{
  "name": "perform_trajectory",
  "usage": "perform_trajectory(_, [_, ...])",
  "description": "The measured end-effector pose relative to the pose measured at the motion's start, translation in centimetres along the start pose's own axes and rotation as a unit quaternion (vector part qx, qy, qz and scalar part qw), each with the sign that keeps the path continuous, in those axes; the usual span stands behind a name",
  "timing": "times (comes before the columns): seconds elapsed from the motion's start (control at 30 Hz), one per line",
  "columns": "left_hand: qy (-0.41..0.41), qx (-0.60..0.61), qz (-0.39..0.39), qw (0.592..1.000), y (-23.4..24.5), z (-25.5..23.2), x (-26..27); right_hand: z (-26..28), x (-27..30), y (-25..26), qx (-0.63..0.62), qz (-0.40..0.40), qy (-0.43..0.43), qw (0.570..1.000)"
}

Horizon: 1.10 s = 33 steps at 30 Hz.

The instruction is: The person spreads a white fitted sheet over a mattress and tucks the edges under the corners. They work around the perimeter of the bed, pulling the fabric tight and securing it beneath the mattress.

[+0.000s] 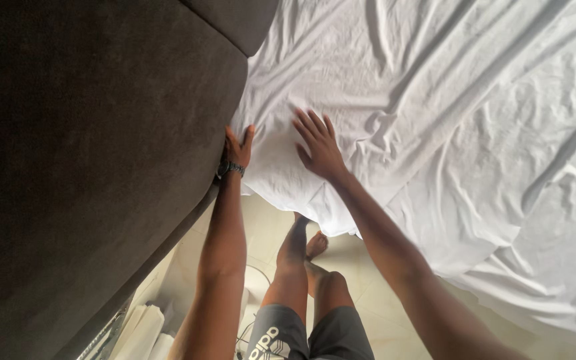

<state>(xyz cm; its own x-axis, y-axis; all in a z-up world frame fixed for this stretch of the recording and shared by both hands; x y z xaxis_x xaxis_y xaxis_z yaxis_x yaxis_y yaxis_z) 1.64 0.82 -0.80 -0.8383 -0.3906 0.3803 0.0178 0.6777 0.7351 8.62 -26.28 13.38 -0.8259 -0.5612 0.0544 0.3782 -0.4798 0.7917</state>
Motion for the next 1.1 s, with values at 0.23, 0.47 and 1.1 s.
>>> perform_trajectory(0.23, [-0.056,-0.029,-0.044,0.997,2.3,-3.0,5.8,-2.5,21.8,1.3,0.055,-0.217,-0.257,0.94])
perform_trajectory(0.47, [-0.02,-0.076,-0.159,0.984,0.3,-1.1,11.6,-6.3,33.7,0.6,0.099,-0.281,-0.555,0.776])
perform_trajectory(1.1, [0.348,0.224,-0.108,0.904,2.0,-0.4,3.9,-6.7,45.4,2.8,0.179,-0.187,-0.581,0.772])
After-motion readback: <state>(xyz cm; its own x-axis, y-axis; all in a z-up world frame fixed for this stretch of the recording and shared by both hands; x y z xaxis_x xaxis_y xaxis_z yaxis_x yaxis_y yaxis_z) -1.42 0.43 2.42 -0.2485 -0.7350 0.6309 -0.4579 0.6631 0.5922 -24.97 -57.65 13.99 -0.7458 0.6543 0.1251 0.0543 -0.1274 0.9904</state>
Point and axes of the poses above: each hand's wrist, its own x-axis away from the middle knuckle, its own y-axis out of the back of the hand, z = x × y, the point moved 2 cm from there along -x, towards the middle knuckle, and after that the axes turned 2 degrees about -y, right-handed, at the moved point
